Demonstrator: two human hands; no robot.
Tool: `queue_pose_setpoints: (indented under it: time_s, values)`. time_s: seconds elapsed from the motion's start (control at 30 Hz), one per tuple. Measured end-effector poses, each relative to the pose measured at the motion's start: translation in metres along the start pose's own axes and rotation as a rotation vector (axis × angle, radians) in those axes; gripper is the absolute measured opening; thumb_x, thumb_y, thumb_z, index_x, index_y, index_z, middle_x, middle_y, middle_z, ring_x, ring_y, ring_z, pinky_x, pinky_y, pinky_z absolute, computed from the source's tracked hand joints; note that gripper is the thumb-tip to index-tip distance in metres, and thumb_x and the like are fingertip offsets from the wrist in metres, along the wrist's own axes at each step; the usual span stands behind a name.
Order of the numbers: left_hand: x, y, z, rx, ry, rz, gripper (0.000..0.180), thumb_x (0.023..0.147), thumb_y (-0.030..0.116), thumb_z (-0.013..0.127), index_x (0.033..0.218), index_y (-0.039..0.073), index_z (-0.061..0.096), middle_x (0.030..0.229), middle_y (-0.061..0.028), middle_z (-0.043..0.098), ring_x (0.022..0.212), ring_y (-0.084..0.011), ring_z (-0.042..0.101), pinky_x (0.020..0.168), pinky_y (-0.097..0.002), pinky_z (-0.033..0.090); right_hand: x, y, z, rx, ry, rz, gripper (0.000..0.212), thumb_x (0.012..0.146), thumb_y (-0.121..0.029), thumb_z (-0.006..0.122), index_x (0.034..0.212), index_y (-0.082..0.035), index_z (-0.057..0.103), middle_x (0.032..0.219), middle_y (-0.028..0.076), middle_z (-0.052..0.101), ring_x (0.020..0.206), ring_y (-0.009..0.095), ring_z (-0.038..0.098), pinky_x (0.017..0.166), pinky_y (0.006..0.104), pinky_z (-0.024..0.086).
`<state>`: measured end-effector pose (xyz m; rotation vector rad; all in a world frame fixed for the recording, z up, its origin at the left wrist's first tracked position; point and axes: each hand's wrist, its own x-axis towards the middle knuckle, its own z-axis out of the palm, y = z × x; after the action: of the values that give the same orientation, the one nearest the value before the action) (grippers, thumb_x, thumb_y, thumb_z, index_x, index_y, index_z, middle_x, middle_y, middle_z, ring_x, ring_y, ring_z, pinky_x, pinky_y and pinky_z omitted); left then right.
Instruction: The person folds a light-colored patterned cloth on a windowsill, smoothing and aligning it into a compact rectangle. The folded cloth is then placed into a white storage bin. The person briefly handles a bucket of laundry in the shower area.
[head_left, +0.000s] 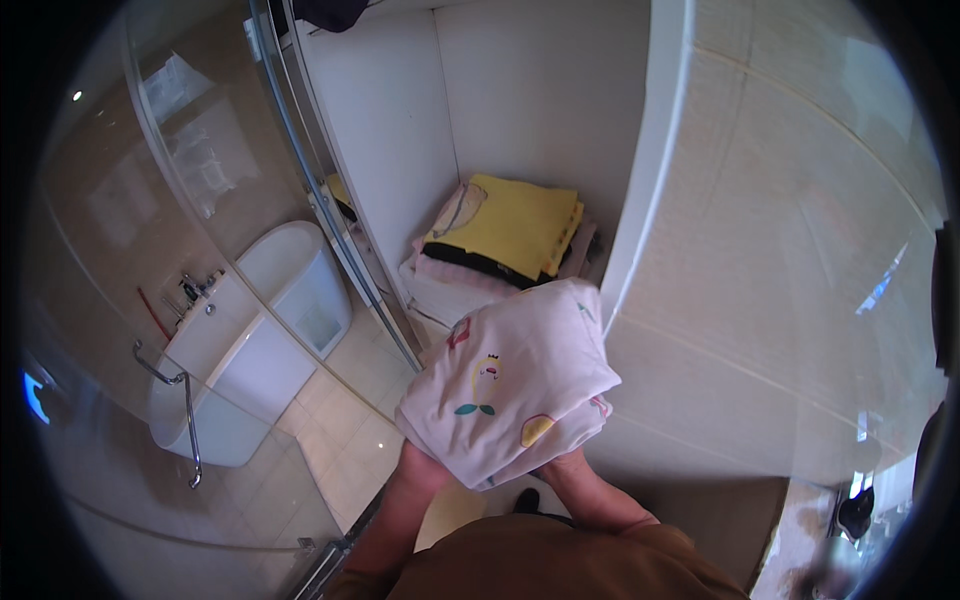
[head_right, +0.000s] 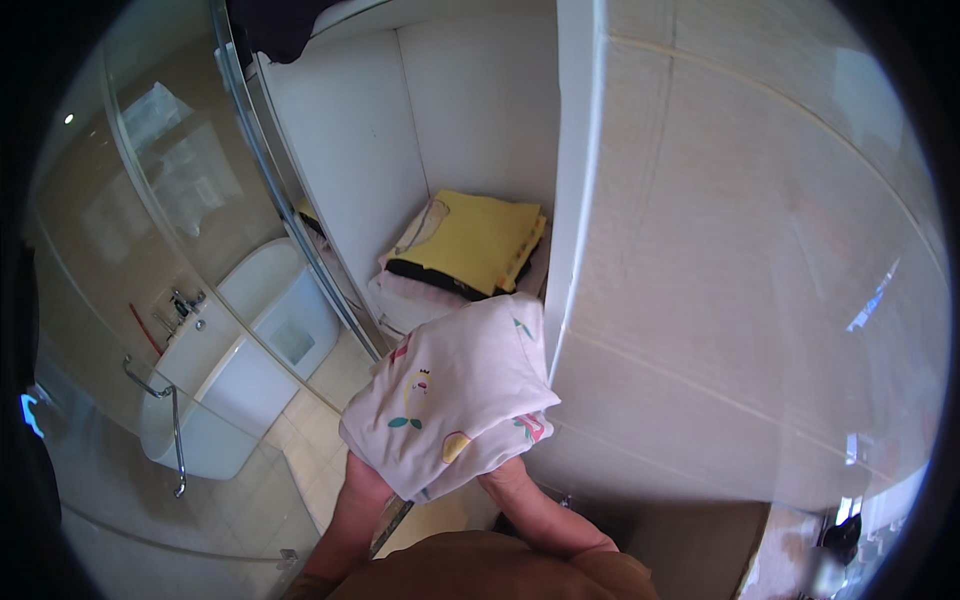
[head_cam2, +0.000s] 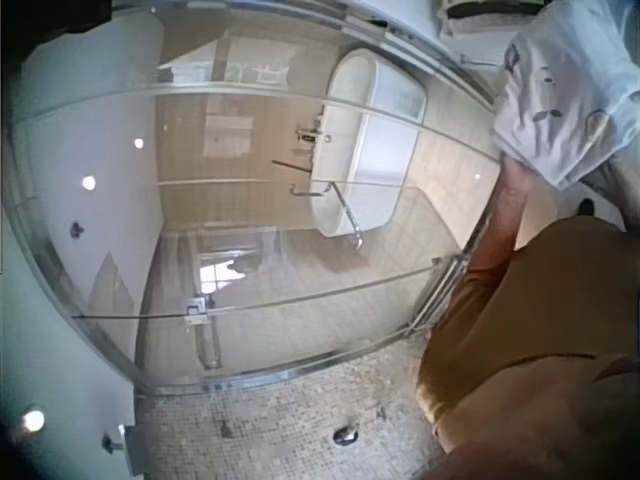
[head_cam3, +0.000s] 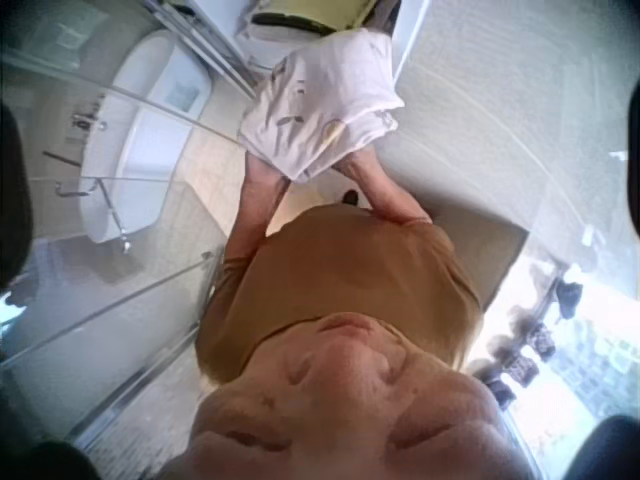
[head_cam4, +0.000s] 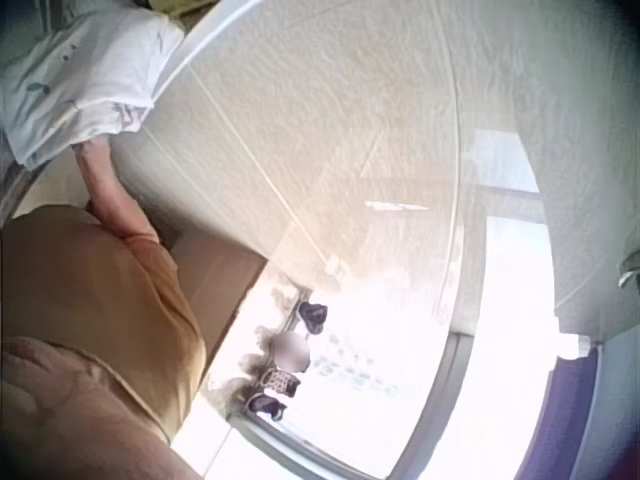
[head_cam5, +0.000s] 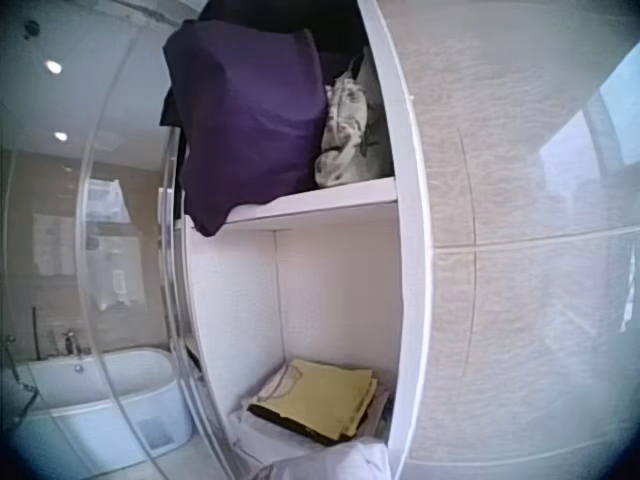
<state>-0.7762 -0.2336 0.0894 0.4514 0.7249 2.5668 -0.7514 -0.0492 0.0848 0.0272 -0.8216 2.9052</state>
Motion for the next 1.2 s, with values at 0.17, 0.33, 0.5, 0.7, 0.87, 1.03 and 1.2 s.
queue_pose_setpoints:
  time_s: [0.17,0.33,0.5,0.7,0.87,1.03,1.2]
  values:
    - [0.082,0.051,0.015,0.106,0.202,0.122,0.061,0.104,0.042,0.041,0.147,0.000,0.045,0.146,-0.0168,0.054,0.133,-0.0345,0.053,0.116,-0.0479,0.039,0.084,-0.016,0.003,-0.142,-0.021,-0.103,0.060,0.090,-0.026,0.075,0.141,-0.008,0.050,0.136,0.010,0.058,0.127,0.025,0.055,0.108,0.0415,0.046]
    - [0.154,0.093,0.036,-0.042,0.264,-0.018,0.071,0.104,0.055,0.040,0.145,-0.003,0.047,0.144,-0.0188,0.056,0.130,-0.0348,0.056,0.113,-0.0483,0.042,0.143,-0.032,0.001,-0.419,0.017,-0.286,0.055,0.090,-0.023,0.074,0.138,-0.006,0.053,0.134,0.011,0.060,0.125,0.025,0.056,0.107,0.0401,0.046]
    - [0.232,0.118,0.011,0.175,0.096,-0.063,0.062,0.102,0.044,0.055,0.143,-0.002,0.049,0.140,-0.0188,0.058,0.127,-0.0324,0.059,0.110,-0.0473,0.046,0.180,-0.050,0.003,-0.864,0.074,-0.508,0.050,0.091,-0.019,0.072,0.136,-0.004,0.055,0.131,0.011,0.061,0.123,0.025,0.058,0.106,0.0386,0.046]
    - [0.352,0.156,-0.005,0.253,-0.081,-0.321,0.052,0.099,0.030,0.065,0.136,-0.005,0.054,0.130,-0.0189,0.065,0.117,-0.0291,0.066,0.102,-0.0456,0.053,0.237,-0.079,0.015,-1.273,0.247,-0.787,0.045,0.091,-0.014,0.071,0.132,-0.002,0.058,0.129,0.012,0.063,0.121,0.024,0.059,0.105,0.0369,0.046]
    - [0.405,0.147,-0.059,0.469,-0.125,-0.494,0.045,0.095,0.021,0.069,0.130,-0.007,0.058,0.120,-0.0187,0.069,0.107,-0.0270,0.070,0.097,-0.0415,0.057,0.260,-0.069,-0.003,-0.445,0.189,-0.735,0.045,0.089,-0.006,0.070,0.132,-0.003,0.058,0.127,0.011,0.064,0.119,0.024,0.061,0.102,0.0343,0.049]
    - [0.401,0.139,-0.082,0.489,-0.062,-0.509,0.054,0.090,0.010,0.073,0.137,-0.003,0.053,0.122,-0.0187,0.068,0.108,-0.0275,0.070,0.097,-0.0411,0.056,0.223,-0.079,-0.007,-0.560,0.274,-0.491,0.046,0.094,-0.004,0.058,0.139,-0.001,0.053,0.129,0.014,0.064,0.118,0.024,0.063,0.099,0.0357,0.052]
    - [0.402,0.144,-0.075,0.487,-0.101,-0.473,0.061,0.088,0.005,0.072,0.143,-0.003,0.046,0.130,-0.0192,0.063,0.115,-0.0288,0.066,0.101,-0.0417,0.053,0.212,-0.089,0.014,-0.332,0.426,-0.590,0.045,0.101,-0.017,0.057,0.142,-0.003,0.051,0.128,0.014,0.064,0.114,0.022,0.064,0.096,0.0340,0.052]
